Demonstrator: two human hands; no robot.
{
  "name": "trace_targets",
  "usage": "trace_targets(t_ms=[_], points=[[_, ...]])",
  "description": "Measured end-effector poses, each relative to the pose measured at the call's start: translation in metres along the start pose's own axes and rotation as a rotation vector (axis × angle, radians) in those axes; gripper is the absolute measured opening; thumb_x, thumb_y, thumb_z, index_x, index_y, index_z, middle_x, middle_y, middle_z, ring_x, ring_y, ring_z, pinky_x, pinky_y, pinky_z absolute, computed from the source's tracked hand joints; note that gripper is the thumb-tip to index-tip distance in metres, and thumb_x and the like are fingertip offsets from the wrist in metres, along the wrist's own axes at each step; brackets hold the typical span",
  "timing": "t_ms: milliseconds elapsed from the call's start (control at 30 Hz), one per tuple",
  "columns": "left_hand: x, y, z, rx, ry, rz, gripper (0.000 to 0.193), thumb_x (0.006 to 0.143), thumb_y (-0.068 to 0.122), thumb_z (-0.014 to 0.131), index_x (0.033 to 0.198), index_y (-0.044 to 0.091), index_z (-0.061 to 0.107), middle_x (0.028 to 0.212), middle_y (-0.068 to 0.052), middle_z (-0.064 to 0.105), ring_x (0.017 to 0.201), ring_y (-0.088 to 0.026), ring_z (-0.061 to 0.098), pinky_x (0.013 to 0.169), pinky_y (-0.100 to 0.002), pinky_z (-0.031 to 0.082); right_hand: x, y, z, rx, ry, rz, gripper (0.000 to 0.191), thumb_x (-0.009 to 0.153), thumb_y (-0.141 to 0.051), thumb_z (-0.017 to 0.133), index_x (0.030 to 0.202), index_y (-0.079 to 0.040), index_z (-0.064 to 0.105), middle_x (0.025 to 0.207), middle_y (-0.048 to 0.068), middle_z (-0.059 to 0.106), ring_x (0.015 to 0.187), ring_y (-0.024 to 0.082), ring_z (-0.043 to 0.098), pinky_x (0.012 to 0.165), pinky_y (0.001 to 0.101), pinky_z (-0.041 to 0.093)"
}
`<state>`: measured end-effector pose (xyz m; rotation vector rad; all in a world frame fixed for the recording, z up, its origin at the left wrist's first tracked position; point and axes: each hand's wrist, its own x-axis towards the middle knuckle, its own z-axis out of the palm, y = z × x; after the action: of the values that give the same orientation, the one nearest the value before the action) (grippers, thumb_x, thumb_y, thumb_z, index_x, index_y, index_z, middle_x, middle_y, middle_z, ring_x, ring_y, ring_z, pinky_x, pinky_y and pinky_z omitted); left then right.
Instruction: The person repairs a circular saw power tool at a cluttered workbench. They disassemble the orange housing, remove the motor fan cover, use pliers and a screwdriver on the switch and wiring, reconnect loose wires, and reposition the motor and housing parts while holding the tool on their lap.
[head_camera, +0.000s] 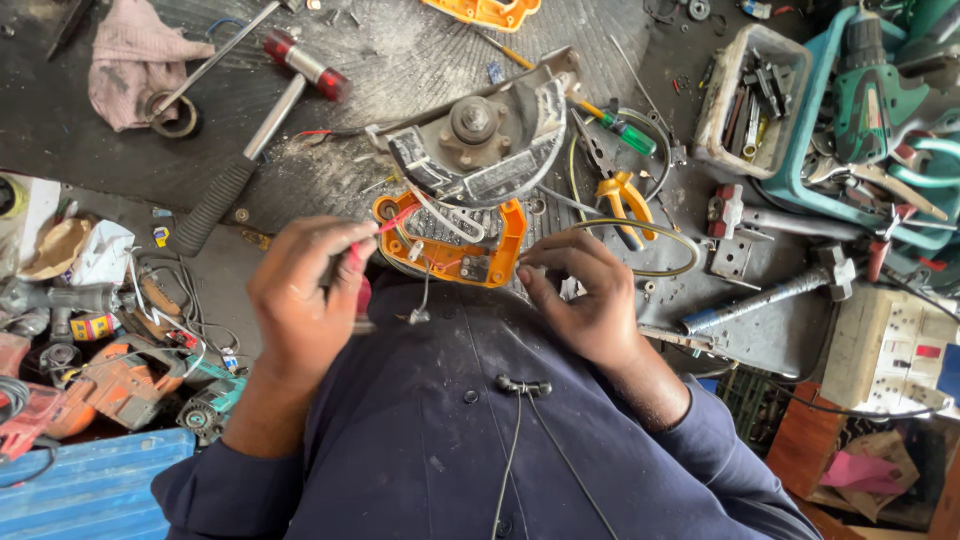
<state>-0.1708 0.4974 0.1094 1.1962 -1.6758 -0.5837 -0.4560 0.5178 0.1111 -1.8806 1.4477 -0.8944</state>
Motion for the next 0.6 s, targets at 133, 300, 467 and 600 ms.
trace_targets(t_ms=[133,300,467,600], points=[[0.003,0.0,-0.004,0.045,0.03,0.006,0.017,0.099,-0.008,0.076,0.113,-0.001,0.07,0.107,-0.013,0.073,0.096,-0.025,0.073,0.082,-0.03,0.057,-0.003,0.001,0.002,0.052,0.035,0.252,0.012,0.093,-0.011,0.078,0.098,-0.001,0.075,0.087,0.006,0.075,0.074,0.009,0.069,0.066,0.025,0.055],[0.003,-0.001,-0.006,0.075,0.027,0.004,0.016,0.1,-0.006,0.078,0.113,-0.001,0.071,0.108,-0.014,0.073,0.095,-0.022,0.073,0.085,-0.029,0.056,-0.002,-0.001,0.004,0.173,-0.022,0.528,0.023,0.094,-0.019,0.072,0.107,0.0,0.072,0.081,0.008,0.077,0.063,0.01,0.069,0.057,0.0256,0.055],[-0.004,-0.006,-0.007,-0.008,0.035,-0.064,0.009,0.107,-0.005,0.077,0.113,-0.003,0.07,0.108,-0.012,0.072,0.097,-0.016,0.071,0.088,-0.024,0.055,-0.005,0.011,0.006,0.302,-0.199,0.534,0.046,0.097,-0.025,0.066,0.133,0.002,0.056,0.095,0.007,0.077,0.068,0.01,0.072,0.062,0.0251,0.058],[-0.007,-0.008,-0.007,-0.044,0.048,-0.076,0.011,0.109,-0.003,0.078,0.11,-0.004,0.068,0.109,-0.012,0.071,0.095,-0.013,0.068,0.085,-0.022,0.054,-0.006,0.029,0.016,0.635,-0.215,0.569,0.055,0.101,-0.028,0.061,0.142,0.005,0.046,0.105,0.011,0.072,0.076,0.012,0.068,0.066,0.0286,0.059]])
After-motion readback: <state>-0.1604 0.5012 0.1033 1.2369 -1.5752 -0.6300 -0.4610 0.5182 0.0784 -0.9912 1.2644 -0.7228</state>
